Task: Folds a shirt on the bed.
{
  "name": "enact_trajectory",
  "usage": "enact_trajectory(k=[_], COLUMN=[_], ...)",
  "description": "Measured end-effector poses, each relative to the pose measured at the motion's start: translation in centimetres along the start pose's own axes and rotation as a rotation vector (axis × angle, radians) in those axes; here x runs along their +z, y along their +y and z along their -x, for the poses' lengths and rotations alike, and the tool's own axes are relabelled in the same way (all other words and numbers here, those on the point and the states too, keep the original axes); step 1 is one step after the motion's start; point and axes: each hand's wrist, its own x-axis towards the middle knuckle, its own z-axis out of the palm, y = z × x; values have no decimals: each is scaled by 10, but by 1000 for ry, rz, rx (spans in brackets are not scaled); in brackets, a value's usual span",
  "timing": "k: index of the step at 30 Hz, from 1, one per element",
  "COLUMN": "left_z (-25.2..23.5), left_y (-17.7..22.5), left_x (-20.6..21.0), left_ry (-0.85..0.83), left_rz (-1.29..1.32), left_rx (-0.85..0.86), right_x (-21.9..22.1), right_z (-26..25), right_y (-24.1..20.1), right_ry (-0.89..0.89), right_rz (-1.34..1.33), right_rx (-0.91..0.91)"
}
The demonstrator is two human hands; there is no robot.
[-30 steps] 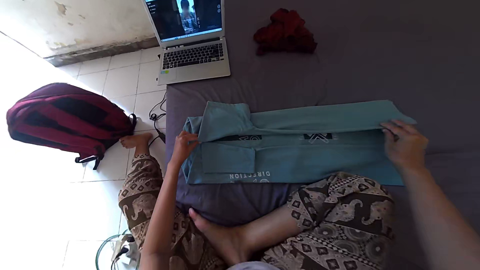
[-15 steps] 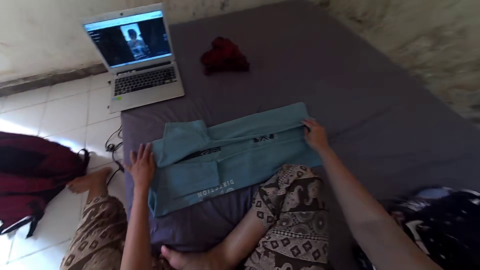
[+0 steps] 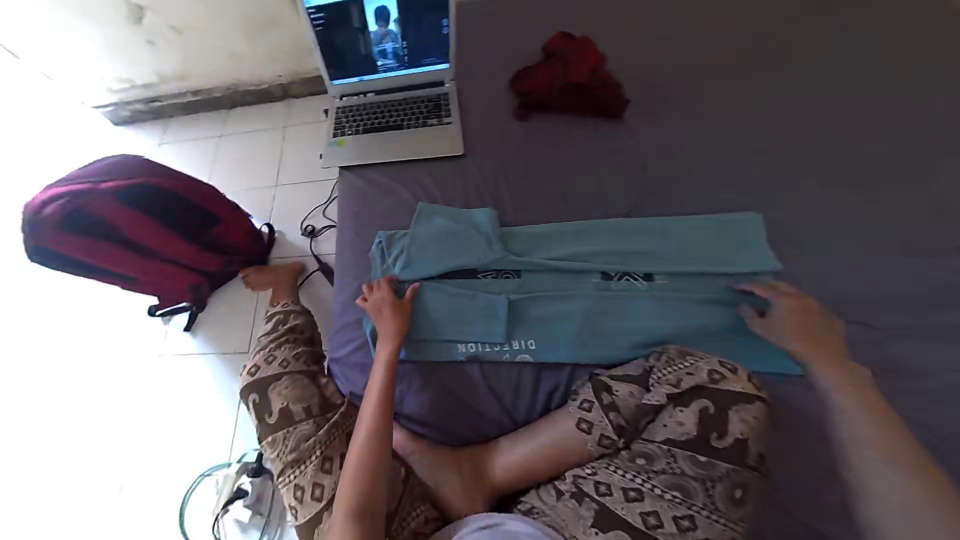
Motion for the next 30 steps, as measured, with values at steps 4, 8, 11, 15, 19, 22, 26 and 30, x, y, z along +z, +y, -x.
enact_trajectory(k=[4,8,11,15,19,22,26,30], left_z=[-1,8,21,31,19,4,-3,18], left_y=[-2,-9,-12,-8,-4,-2,-4,-6], left_x=[7,14,25,31,33,34,33,24], left_ry=[6,66,248,475,552,513,399,384], left_rz=[9,113,242,312,319,303,186,67], left_rx=[-46,22,135,236,270,282,214,66], right_x=[-5,-7,-11,-14,-18,-18,-11,-8], right_z=[1,8,17,32,38,36,27,24], right_y=[-2,-2,-3,-4,-6,-6,-4,-4], right_ry=[-19,-20,13,133,216,213,185,242], right_rz=[-16,-101,-222,-311,-324,-339,-380,-306], right_rx=[-20,18,111,124,86,98,96,38])
